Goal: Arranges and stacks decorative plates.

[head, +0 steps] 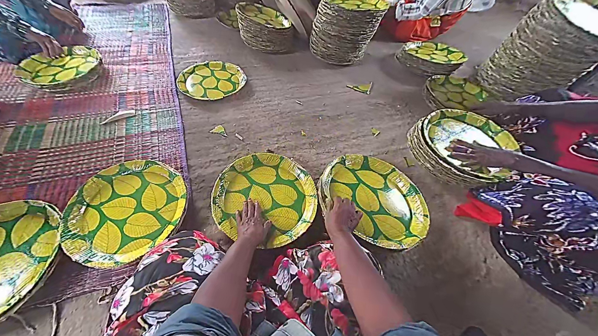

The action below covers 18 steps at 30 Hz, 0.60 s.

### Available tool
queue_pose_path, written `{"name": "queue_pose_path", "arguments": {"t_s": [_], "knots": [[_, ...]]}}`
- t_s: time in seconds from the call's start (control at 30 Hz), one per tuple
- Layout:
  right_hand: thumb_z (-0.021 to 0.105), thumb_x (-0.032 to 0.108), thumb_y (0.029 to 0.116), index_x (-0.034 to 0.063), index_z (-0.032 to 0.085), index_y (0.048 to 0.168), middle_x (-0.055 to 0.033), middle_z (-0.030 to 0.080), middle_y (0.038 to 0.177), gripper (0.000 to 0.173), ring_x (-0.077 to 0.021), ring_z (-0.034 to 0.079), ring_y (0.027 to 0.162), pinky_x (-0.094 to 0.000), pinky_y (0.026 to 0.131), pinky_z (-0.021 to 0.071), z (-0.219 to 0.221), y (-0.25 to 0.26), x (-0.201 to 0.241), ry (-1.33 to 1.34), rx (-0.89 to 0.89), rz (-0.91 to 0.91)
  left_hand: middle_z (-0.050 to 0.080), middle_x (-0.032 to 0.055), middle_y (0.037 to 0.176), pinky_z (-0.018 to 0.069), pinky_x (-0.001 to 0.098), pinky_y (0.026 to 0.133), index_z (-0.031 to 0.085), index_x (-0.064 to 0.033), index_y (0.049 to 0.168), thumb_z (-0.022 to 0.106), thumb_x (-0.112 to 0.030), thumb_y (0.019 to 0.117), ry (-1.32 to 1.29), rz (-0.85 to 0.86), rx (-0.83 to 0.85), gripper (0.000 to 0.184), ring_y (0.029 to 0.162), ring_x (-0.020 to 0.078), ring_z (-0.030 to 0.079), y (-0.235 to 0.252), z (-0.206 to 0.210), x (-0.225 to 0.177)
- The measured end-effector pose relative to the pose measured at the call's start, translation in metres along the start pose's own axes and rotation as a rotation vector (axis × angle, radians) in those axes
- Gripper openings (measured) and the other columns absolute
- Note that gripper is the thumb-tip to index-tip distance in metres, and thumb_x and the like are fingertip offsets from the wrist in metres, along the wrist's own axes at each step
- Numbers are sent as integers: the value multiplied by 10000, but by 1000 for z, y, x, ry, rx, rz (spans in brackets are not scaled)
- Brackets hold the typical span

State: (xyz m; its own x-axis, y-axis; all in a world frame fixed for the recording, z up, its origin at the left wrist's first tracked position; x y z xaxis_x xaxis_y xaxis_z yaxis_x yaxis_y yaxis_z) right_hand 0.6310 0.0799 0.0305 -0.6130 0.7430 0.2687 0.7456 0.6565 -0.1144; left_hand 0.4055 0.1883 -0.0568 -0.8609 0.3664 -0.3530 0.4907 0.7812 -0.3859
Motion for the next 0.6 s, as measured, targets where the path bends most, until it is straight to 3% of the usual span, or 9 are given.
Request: {"name": "queue_pose_path", "arguments": {"t_s": [0.1,0.17,0.23,0.3,0.37,0.4,0.47,0.5,0.6], "knots": [[502,214,1081,7,708,1226,-260,654,1276,326,-448,575,1267,-632,1042,394,-26,-10,9,82,-333,-175,105,212,1718,31,578,1275,196,-38,1637,429,-371,1096,-138,-27,-98,677,1608,341,58,-3,-17,0],[538,131,1045,-6,744,1174,-263,667,1293,279,-463,599,1262,-633,1064,425,-24,-24,29,169,-414,-442,160,268,1692,37,643,1254,267,0,1611,389,-338,1109,-284,-142,-368,618,1593,401,104,-14,-40,14],[503,153,1067,13,744,1204,-218,668,1348,310,-415,623,1276,-587,1071,473,-2,-39,57,193,-240,-696,231,284,1666,97,673,1228,330,27,1580,353,-285,1109,-487,-366,-687,566,1573,430,171,-28,-59,42],[420,167,1099,5,675,1312,-175,587,1482,370,-350,514,1422,-545,1186,369,40,-57,81,75,197,-854,344,256,1627,210,593,1230,369,20,1562,291,-285,1127,-788,-623,-830,537,1540,389,292,-38,-53,77],[435,151,1094,-10,659,1305,-167,551,1518,348,-344,469,1455,-571,1187,335,76,-70,89,-72,490,-948,524,283,1475,369,518,1159,484,52,1466,284,-349,1139,-1119,-802,-834,555,1417,379,478,-44,-35,94],[464,167,1082,-5,663,1298,-153,536,1534,341,-334,454,1465,-576,1189,322,83,-72,89,-117,558,-943,494,308,1485,387,519,1153,437,73,1482,288,-391,1136,-1252,-811,-738,597,1414,394,472,-44,-25,93],[515,234,1053,9,686,1270,-115,536,1544,356,-301,461,1459,-562,1190,306,80,-69,84,-149,577,-877,398,330,1541,373,531,1164,305,71,1547,455,-374,1102,-1413,-757,-580,647,1448,407,411,-42,-12,83],[526,248,1044,17,691,1267,-103,541,1542,361,-288,463,1459,-561,1198,286,74,-67,80,-136,564,-837,395,332,1538,381,534,1160,294,73,1547,545,-329,1073,-1458,-741,-549,670,1442,408,414,-42,-9,80],[514,268,1058,56,671,1343,-125,555,1525,388,-300,457,1464,-557,1233,244,55,-53,67,36,460,-712,488,321,1450,425,544,1090,460,98,1430,638,-227,1022,-1535,-730,-528,551,1347,399,491,-46,-11,71]]}}
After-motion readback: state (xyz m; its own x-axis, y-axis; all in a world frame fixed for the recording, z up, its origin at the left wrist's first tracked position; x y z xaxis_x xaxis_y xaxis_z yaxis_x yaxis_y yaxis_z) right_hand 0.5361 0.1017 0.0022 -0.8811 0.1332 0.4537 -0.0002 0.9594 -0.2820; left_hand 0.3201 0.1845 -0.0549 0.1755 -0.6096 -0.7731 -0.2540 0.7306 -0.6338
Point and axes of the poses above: each hand's wrist, its own y-axis towards the middle knuckle, its own z-axis out of the palm, x = y × z, the point moved 8 cm from there along y, towards the middle knuckle
